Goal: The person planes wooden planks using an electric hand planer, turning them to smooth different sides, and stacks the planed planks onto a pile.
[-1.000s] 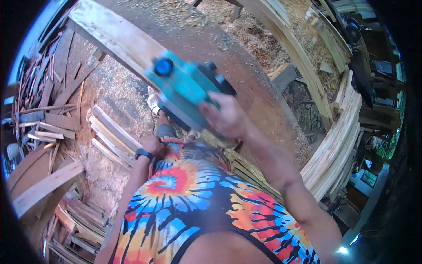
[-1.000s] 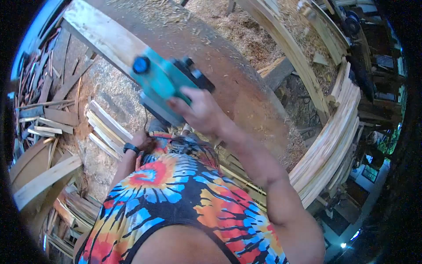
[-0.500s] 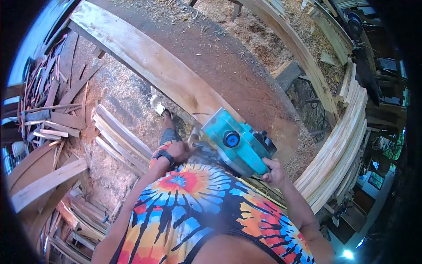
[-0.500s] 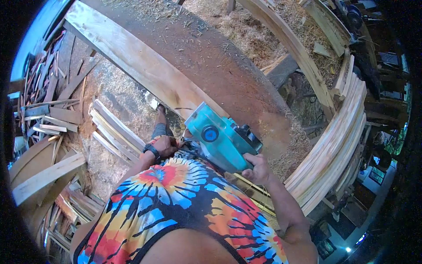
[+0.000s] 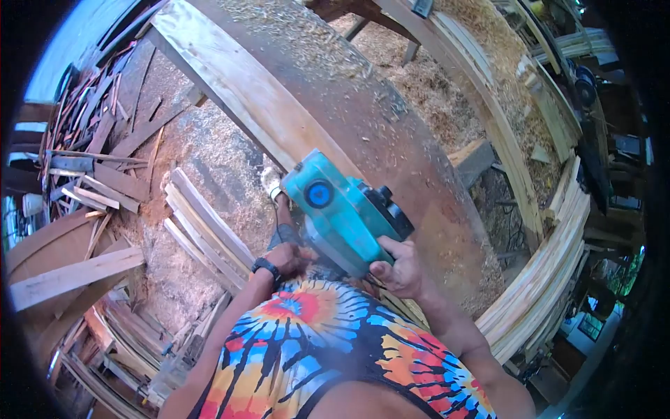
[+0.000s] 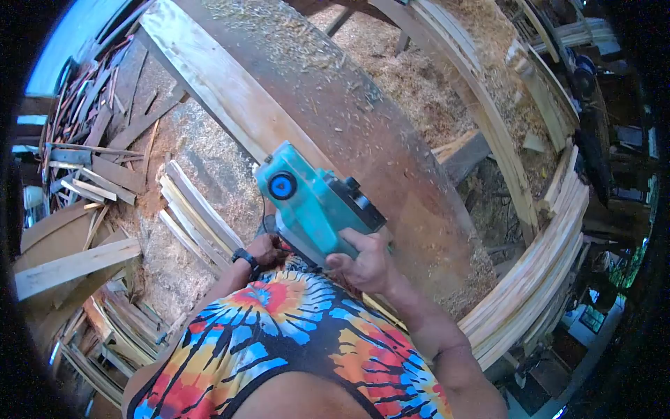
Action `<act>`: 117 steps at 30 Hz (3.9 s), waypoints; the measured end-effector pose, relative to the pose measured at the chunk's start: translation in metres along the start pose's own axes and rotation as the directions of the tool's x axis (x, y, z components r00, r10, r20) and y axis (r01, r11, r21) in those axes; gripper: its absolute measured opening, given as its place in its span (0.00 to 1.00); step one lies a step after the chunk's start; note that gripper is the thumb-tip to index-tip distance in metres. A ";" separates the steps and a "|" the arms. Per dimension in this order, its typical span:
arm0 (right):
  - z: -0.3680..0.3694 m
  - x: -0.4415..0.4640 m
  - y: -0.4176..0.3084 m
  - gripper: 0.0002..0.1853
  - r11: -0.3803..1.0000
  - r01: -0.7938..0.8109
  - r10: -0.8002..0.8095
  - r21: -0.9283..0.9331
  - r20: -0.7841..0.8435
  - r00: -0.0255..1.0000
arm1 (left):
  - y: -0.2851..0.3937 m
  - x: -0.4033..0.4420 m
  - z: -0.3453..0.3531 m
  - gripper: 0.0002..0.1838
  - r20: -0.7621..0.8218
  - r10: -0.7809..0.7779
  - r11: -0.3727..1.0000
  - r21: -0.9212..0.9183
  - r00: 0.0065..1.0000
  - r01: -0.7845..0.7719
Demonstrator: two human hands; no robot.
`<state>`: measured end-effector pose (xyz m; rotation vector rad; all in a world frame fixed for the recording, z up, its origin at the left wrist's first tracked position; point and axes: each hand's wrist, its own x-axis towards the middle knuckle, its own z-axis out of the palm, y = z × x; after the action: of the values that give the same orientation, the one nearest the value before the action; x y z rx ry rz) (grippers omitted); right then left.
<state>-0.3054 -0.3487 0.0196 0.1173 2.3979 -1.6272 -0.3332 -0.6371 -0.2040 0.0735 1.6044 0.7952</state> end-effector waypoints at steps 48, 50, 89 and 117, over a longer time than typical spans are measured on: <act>0.112 0.519 -0.177 0.17 0.907 0.409 -0.409 0.098 -0.022 0.912 | -0.023 -0.035 -0.223 0.25 -0.372 0.094 0.987 0.158 0.924 -0.037; 0.092 0.451 -0.159 0.18 0.945 0.323 -0.323 0.048 -0.014 0.946 | -0.062 -0.003 -0.207 0.26 -0.169 0.082 0.888 0.460 0.982 0.005; -0.113 -0.168 0.080 0.32 0.805 -0.367 -0.201 -0.466 -0.796 0.571 | 0.118 -0.025 0.078 0.40 0.687 0.636 -0.314 0.647 0.352 -0.695; 0.156 -0.229 0.036 0.54 0.597 -0.619 0.170 -0.510 -0.674 0.719 | 0.031 0.082 -0.249 0.25 -0.295 0.683 0.258 -0.759 0.668 -0.598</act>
<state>-0.0532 -0.4634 -0.0123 1.0728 2.9165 -0.3629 -0.5865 -0.6850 -0.2626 0.1004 0.8939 2.1333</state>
